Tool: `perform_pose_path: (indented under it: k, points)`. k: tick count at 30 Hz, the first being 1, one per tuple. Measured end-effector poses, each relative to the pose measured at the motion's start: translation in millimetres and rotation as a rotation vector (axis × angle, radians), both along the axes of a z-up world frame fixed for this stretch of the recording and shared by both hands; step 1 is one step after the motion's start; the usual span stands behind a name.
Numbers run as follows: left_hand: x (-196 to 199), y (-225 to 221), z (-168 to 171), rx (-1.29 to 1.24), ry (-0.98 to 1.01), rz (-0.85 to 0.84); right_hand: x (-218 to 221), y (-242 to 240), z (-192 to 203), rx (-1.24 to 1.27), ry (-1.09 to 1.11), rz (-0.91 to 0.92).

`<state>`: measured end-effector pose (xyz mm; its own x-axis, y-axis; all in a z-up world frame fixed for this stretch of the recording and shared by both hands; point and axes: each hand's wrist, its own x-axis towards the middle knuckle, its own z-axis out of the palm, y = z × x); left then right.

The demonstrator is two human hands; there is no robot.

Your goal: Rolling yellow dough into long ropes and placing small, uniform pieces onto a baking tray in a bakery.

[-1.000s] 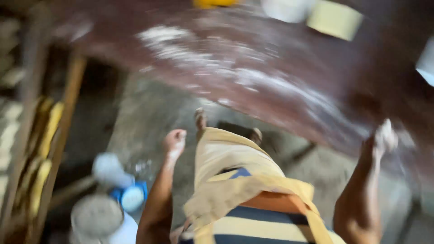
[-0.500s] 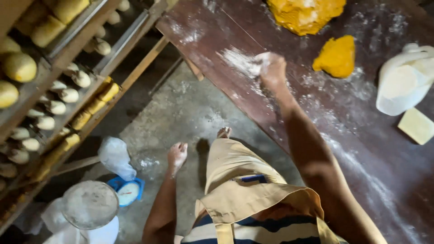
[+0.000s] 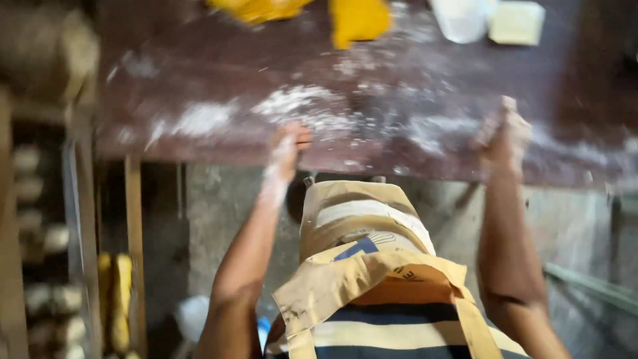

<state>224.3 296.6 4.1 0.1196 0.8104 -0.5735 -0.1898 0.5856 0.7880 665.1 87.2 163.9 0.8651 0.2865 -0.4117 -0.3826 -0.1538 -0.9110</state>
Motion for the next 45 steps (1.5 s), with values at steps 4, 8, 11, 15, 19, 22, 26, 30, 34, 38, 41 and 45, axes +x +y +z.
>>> perform_pose_path:
  k: [4,8,11,15,19,22,26,30,34,38,41,45]
  points:
    - [214.4,-55.2,32.1,-0.278,-0.332,-0.425,-84.0,25.3,22.3,-0.208,-0.409,0.666]
    - [354.9,-108.0,-79.2,-0.497,-1.543,-0.543,-64.0,35.2,-36.2,-0.255,-0.488,0.658]
    - [350.9,-142.9,155.9,-0.497,-0.518,-0.480,11.0,27.3,-79.7,-0.085,-0.101,0.409]
    - [393.1,-138.5,122.7,-0.245,-0.199,-0.442,3.8,42.5,-78.6,0.134,0.287,0.233]
    - [385.0,-91.3,93.3,0.219,0.483,-0.273,36.2,7.5,-82.3,0.204,-0.634,0.660]
    - [336.5,15.7,76.3,0.485,0.928,-0.173,77.1,-32.0,-89.1,-0.069,-0.730,0.661]
    - [296.7,177.2,63.1,0.902,1.486,-0.035,89.5,-96.8,-70.4,-0.365,-0.888,0.551]
    - [305.4,202.6,104.7,0.393,1.211,-0.354,67.8,-120.0,-97.0,-0.569,-0.738,0.441]
    - [269.2,181.3,84.6,0.465,1.128,-0.361,-19.0,-111.5,-67.1,-0.438,-0.411,0.423]
    - [211.7,84.7,125.8,0.469,0.107,-0.662,-71.2,-61.6,-64.7,-0.396,-0.805,0.418]
    - [207.3,20.4,65.0,1.212,0.635,-1.023,-97.2,-7.5,-49.1,-0.269,-1.008,0.582]
    - [183.0,-42.1,105.0,0.962,0.564,-0.990,-111.1,30.2,-87.6,-0.357,-1.370,0.824]
